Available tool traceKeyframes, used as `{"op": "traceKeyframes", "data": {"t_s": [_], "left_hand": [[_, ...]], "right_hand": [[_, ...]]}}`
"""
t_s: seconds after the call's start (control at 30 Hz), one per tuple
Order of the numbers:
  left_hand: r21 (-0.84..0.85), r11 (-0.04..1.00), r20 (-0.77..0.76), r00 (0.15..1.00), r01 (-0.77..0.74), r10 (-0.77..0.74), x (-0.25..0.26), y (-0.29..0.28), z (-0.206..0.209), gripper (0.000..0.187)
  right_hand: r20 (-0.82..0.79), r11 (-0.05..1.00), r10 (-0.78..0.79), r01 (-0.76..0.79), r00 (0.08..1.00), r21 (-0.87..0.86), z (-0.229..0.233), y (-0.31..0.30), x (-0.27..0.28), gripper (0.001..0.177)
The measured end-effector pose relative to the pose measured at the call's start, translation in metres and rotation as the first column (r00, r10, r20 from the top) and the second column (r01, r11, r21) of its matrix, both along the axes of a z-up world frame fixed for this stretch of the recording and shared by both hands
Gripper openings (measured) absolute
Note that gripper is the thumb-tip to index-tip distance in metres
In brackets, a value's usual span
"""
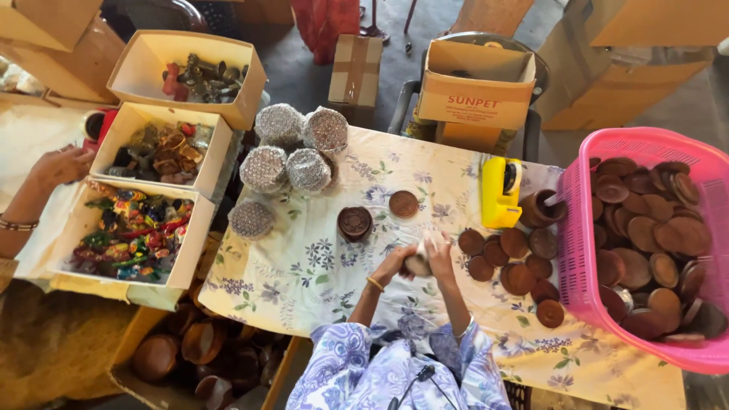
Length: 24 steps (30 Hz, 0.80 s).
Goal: The person cleans and stacks wooden discs at a table.
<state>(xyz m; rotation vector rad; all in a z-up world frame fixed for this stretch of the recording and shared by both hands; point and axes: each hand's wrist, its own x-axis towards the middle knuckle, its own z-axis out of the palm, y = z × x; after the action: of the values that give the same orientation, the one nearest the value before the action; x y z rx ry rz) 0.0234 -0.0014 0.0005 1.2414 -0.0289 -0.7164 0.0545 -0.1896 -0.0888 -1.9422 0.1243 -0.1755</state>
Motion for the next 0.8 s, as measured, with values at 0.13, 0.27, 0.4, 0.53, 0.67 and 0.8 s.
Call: {"op": "traceKeyframes", "data": {"t_s": [0.13,0.27,0.4,0.53,0.67,0.8], "left_hand": [[-0.061,0.884,-0.071,0.886,-0.463,0.459,-0.001,-0.045,-0.019,0.062],[0.037,0.637,0.107,0.636,-0.77,0.764,-0.001,-0.061,-0.052,0.061],[0.071,0.715,0.012,0.718,-0.695,0.696,0.0,-0.049,-0.056,0.063],[-0.012,0.846,-0.035,0.846,-0.533,0.532,-0.01,-0.038,-0.018,0.055],[-0.032,0.945,0.028,0.945,-0.324,0.325,-0.01,-0.015,-0.019,0.048],[-0.004,0.988,0.064,0.986,-0.152,0.152,0.0,0.003,-0.031,0.048]], "right_hand": [[-0.299,0.872,-0.062,0.197,0.952,0.447,0.077,0.042,-0.035,0.057],[0.128,0.976,0.023,-0.051,0.991,0.214,0.136,0.072,-0.077,0.052],[0.243,0.974,0.054,-0.104,0.969,0.201,0.11,0.058,-0.076,0.049],[-0.029,0.887,0.052,-0.033,0.998,0.46,0.12,0.036,-0.072,0.049],[0.075,0.897,0.145,-0.163,0.987,0.411,0.11,0.026,-0.061,0.042],[0.071,0.897,0.196,-0.208,0.978,0.391,0.116,0.025,-0.052,0.041]]}}
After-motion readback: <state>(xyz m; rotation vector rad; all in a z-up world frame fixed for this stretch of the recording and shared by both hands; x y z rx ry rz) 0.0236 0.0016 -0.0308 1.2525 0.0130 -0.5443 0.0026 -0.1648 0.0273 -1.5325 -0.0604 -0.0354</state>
